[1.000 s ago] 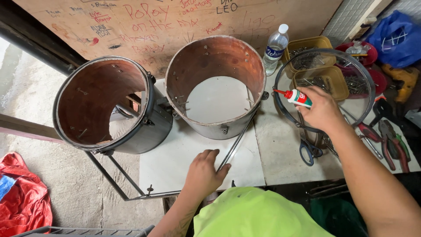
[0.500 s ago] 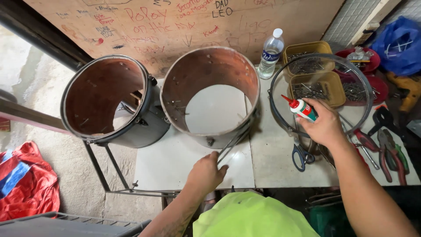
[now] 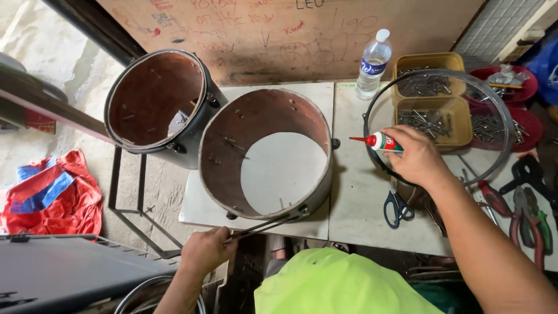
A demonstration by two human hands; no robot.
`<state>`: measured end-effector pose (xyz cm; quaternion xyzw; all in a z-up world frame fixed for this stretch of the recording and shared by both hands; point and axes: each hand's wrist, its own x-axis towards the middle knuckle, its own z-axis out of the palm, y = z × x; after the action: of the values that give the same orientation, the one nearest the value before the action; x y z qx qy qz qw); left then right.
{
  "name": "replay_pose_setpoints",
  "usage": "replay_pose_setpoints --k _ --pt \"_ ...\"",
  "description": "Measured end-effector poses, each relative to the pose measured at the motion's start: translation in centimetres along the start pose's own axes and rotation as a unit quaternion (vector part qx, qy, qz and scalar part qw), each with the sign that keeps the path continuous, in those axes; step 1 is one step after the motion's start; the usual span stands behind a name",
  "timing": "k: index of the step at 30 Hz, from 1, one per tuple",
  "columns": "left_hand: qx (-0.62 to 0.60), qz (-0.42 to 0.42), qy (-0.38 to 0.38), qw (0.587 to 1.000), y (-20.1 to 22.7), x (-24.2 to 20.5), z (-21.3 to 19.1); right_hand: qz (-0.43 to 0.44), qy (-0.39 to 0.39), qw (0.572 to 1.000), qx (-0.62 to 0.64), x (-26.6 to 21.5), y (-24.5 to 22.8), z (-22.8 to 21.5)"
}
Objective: The person assembles a drum by inserting metal rods into the drum shell, applying glue to the rim, and securing a drumhead with a metal hoop. They then insert and tighten screws around the hoop to fasten the drumhead in place.
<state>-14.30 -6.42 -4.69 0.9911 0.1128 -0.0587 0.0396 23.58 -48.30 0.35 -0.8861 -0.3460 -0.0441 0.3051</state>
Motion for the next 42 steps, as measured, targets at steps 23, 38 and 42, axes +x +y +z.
replay_pose_setpoints --k 23,38,42 --pt "0.048 -0.195 -0.029 0.979 -2.6 -0.8 1.7 -0.163 0.003 0.983 -0.085 1.4 0.9 3.8" --pt "0.037 -0.166 0.006 0.985 -2.8 -0.9 1.5 -0.186 -0.01 0.975 -0.121 2.2 0.5 2.8" --pt "0.035 -0.17 -0.014 0.985 -2.7 -0.9 1.5 -0.182 -0.016 0.976 -0.118 2.2 0.7 2.9"
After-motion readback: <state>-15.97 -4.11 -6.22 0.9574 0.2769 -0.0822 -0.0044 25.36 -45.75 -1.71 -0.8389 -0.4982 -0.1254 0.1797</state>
